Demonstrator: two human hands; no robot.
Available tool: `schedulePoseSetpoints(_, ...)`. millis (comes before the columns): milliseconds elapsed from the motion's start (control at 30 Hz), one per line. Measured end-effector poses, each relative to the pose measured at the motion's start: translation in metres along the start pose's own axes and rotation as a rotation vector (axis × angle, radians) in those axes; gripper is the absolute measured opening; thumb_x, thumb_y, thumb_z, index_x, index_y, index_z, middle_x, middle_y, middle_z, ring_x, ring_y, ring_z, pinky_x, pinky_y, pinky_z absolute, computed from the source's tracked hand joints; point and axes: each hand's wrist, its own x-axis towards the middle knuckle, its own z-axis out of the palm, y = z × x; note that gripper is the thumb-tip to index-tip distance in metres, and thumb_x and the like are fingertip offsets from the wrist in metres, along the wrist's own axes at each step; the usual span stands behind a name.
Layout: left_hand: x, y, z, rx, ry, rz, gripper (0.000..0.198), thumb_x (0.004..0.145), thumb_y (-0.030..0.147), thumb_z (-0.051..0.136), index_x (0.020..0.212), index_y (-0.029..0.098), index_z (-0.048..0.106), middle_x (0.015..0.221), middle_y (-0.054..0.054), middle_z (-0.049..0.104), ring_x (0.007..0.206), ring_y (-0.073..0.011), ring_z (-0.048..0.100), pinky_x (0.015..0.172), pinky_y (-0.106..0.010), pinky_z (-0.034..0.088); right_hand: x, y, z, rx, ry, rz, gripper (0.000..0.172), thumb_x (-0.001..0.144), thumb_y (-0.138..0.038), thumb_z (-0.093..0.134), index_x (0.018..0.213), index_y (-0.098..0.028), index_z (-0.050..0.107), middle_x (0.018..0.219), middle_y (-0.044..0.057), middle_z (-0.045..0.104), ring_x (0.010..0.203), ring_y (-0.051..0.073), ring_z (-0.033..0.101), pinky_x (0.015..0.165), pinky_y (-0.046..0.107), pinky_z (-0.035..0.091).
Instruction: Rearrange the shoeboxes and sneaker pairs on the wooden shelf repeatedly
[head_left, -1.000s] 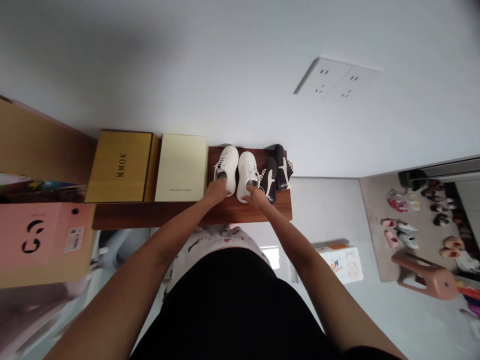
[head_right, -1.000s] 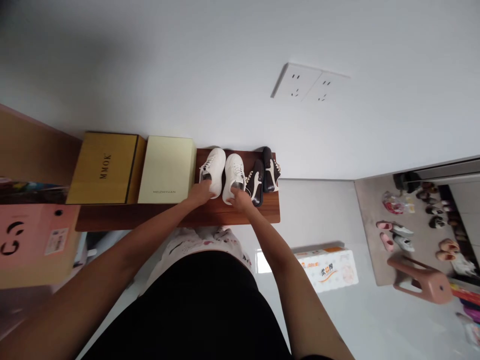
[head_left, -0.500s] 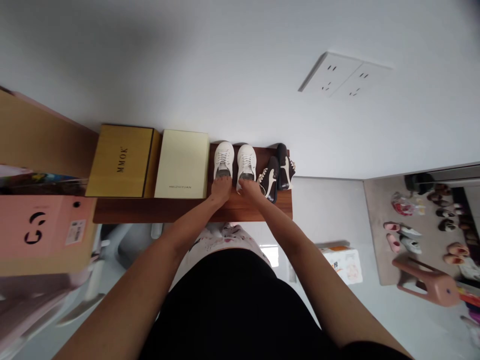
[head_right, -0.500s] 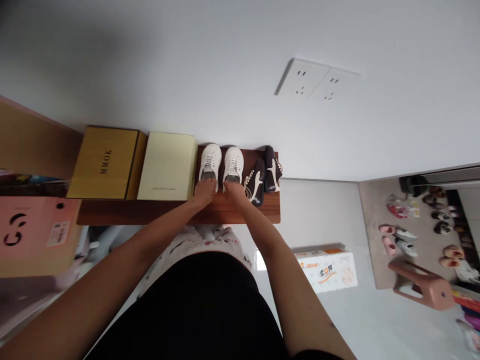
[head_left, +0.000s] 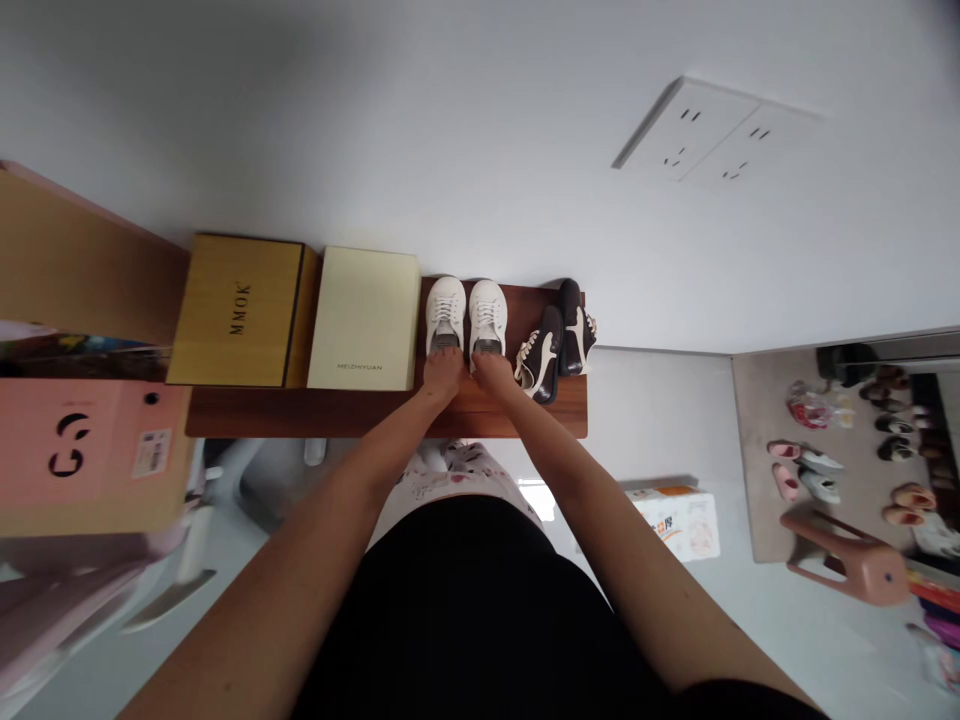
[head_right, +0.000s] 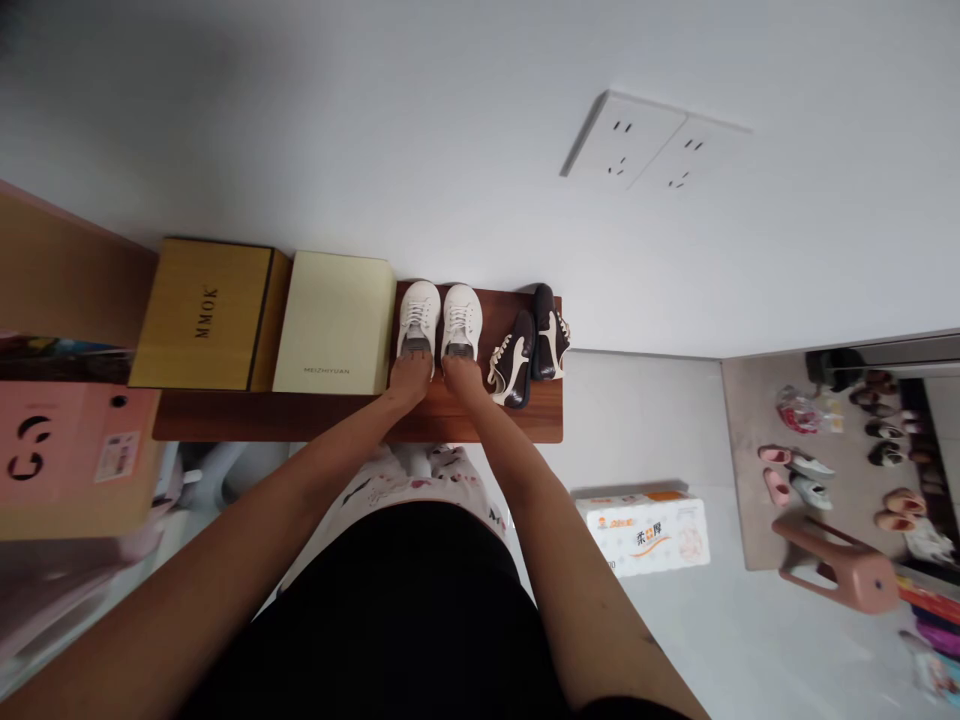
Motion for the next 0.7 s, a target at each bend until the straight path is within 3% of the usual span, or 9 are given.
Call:
schedulePoseSetpoints(133, -0.008, 0.002, -0.006, 0.034, 0.006, 0.013, 0.041, 0.101, 0.012, 0.037, 0.133, 0.003, 0.06, 0.129, -0.027, 0.066, 0.13, -0.0373, 0.06, 0.114, -0.045, 0.042, -0.011, 0.005, 0.005, 0.039, 0.088, -0.027, 0.024, 0.101, -0.023, 0.062, 0.121, -0.013, 0.069, 0.126, 0.022, 0.071, 0.118, 0.032, 0.065, 0.104, 0.041, 0.052)
schedulePoseSetpoints(233, -0.013, 0.009, -0.014, 0.076, 0.064, -0.024, 0.039, 0.1, 0.019, 0.047, 0.135, 0.005, 0.057, 0.132, -0.026, 0.063, 0.132, -0.0375, 0.058, 0.113, -0.044, 0.042, -0.028, 0.025, 0.005, 0.151, 0.2, -0.051, 0.026, 0.104, -0.026, 0.058, 0.124, -0.014, 0.068, 0.127, 0.019, 0.069, 0.121, 0.031, 0.062, 0.107, 0.041, 0.048)
schedulePoseSetpoints(333, -0.017, 0.026, -0.014, 0.015, 0.11, 0.071, 0.04, 0.099, 0.025, 0.057, 0.136, 0.01, 0.057, 0.139, -0.024, 0.06, 0.136, -0.0365, 0.055, 0.118, -0.045, 0.04, -0.05, 0.069, 0.003, 0.301, 0.396, -0.014, 0.029, 0.107, -0.03, 0.052, 0.125, -0.015, 0.068, 0.128, 0.018, 0.069, 0.124, 0.029, 0.06, 0.11, 0.04, 0.045)
schedulePoseSetpoints(467, -0.024, 0.064, 0.012, -0.198, -0.078, 0.347, 0.034, 0.099, 0.025, 0.06, 0.132, 0.018, 0.061, 0.135, -0.015, 0.067, 0.132, -0.0279, 0.061, 0.115, -0.039, 0.045, -0.071, 0.147, -0.001, 0.321, 0.616, 0.359, 0.042, 0.105, -0.037, 0.052, 0.137, -0.011, 0.061, 0.135, 0.023, 0.064, 0.128, 0.033, 0.056, 0.111, 0.046, 0.044)
schedulePoseSetpoints(567, -0.024, 0.093, 0.041, -0.245, -0.186, 0.324, 0.038, 0.094, 0.027, 0.07, 0.13, 0.016, 0.064, 0.131, -0.017, 0.071, 0.126, -0.0286, 0.066, 0.108, -0.038, 0.051, -0.077, 0.19, 0.0, 0.27, 0.503, 0.59, 0.053, 0.097, -0.043, 0.066, 0.137, -0.008, 0.061, 0.133, 0.025, 0.066, 0.126, 0.036, 0.059, 0.107, 0.047, 0.046)
schedulePoseSetpoints(700, -0.011, 0.117, 0.063, -0.165, -0.283, 0.278, 0.035, 0.091, 0.031, 0.076, 0.12, 0.013, 0.07, 0.128, -0.02, 0.074, 0.125, -0.0308, 0.069, 0.104, -0.035, 0.052, -0.077, 0.207, 0.008, 0.34, 0.255, 0.546, 0.04, 0.086, -0.041, 0.078, 0.116, -0.015, 0.07, 0.113, 0.014, 0.075, 0.105, 0.028, 0.068, 0.092, 0.036, 0.052)
